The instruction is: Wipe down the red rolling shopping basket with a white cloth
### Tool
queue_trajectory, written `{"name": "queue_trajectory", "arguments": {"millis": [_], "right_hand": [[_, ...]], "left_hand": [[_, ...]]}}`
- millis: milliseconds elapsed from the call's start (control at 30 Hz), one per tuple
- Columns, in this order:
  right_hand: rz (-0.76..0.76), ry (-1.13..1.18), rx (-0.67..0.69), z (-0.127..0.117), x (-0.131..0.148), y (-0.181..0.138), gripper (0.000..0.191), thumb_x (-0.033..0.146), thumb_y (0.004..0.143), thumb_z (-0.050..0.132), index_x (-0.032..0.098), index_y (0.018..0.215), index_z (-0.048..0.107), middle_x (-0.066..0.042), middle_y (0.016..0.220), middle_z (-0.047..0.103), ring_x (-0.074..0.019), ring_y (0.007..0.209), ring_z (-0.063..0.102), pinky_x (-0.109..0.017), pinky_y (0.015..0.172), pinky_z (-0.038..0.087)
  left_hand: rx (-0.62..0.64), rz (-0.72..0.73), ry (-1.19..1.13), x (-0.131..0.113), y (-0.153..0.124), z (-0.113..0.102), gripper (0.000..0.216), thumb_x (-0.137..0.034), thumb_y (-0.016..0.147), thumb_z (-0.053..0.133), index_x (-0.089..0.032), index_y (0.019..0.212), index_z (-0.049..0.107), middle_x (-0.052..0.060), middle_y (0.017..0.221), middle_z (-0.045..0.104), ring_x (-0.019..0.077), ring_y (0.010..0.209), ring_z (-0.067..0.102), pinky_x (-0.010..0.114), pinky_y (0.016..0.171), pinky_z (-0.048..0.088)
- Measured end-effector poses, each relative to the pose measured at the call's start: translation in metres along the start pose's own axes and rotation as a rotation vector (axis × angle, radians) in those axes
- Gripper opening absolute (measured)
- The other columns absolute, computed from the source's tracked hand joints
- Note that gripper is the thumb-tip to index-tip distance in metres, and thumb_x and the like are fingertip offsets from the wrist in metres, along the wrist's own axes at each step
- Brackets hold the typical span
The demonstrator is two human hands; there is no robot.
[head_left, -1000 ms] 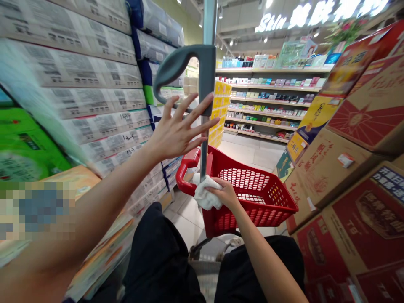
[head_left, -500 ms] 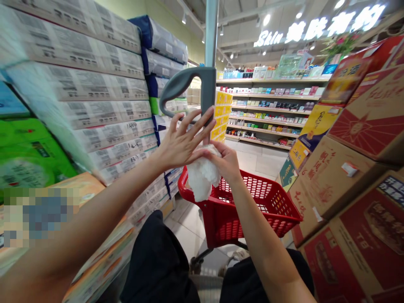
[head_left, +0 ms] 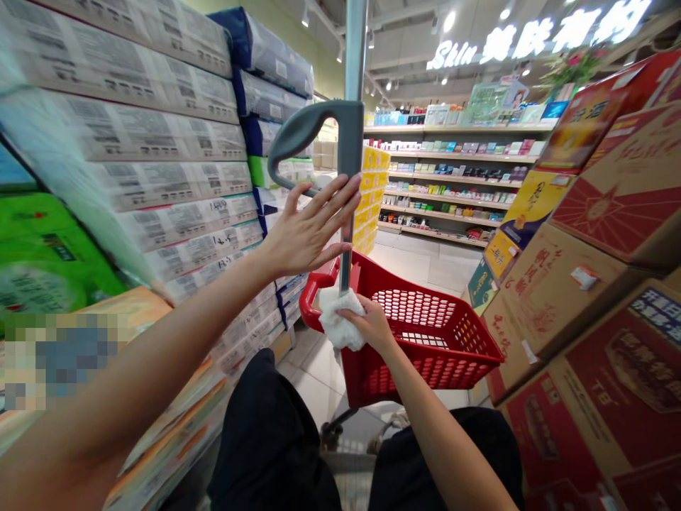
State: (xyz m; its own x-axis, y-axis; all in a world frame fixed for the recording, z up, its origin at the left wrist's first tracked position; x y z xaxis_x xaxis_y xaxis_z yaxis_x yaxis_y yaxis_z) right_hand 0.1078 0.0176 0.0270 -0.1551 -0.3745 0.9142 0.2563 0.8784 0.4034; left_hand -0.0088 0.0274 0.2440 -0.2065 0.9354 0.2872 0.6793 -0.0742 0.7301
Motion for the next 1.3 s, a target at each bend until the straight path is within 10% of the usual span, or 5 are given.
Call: {"name": "queue_trajectory", "arguments": {"millis": [433, 867, 1300], "right_hand": [[-0.257, 0.094, -0.102, -0.014, 0.127, 0.079, 0.041, 0.049, 0.071, 0.077, 0.022, 0.101, 0.073, 0.000, 0.093, 0.073, -0.0161, 0.083, 0.064, -0.026, 0.072, 0.051], [0.009, -0.099, 0.019, -0.013, -0.016, 0.003, 0.034, 0.041, 0.071, 0.077, 0.019, 0.097, 0.075, -0.003, 0.093, 0.075, -0.0211, 0.084, 0.069, -0.030, 0.075, 0.053], [-0.422, -0.122, -0.224, -0.039, 0.147, 0.084, 0.039, 0.045, 0.081, 0.069, 0.022, 0.113, 0.069, -0.001, 0.104, 0.074, -0.0187, 0.093, 0.068, -0.034, 0.085, 0.057]], "left_hand": [[0.024, 0.040, 0.047, 0.002, 0.001, 0.003, 0.080, -0.075, 0.089, 0.028, -0.023, 0.149, 0.034, 0.007, 0.158, 0.031, 0.0271, 0.145, 0.029, 0.041, 0.118, 0.010], [0.029, 0.158, 0.122, -0.004, 0.003, 0.012, 0.074, -0.063, 0.096, 0.022, -0.022, 0.156, 0.009, 0.011, 0.162, 0.018, 0.0268, 0.149, 0.018, 0.046, 0.118, 0.002], [0.023, 0.167, 0.109, -0.008, 0.007, 0.014, 0.073, -0.063, 0.097, 0.019, -0.023, 0.156, 0.004, 0.011, 0.162, 0.016, 0.0289, 0.149, 0.018, 0.048, 0.117, 0.005]]}}
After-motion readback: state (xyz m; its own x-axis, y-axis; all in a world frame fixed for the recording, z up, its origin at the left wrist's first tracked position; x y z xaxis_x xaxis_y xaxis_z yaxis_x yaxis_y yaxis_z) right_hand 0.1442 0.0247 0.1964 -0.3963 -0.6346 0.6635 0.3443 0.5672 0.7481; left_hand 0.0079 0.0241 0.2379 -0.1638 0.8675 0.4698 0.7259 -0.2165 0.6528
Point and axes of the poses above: each hand's wrist, its own y-axis towards the middle knuckle, its own z-axis out of the palm, x = y × z, the point moved 9 cm from there along y, towards the middle knuckle
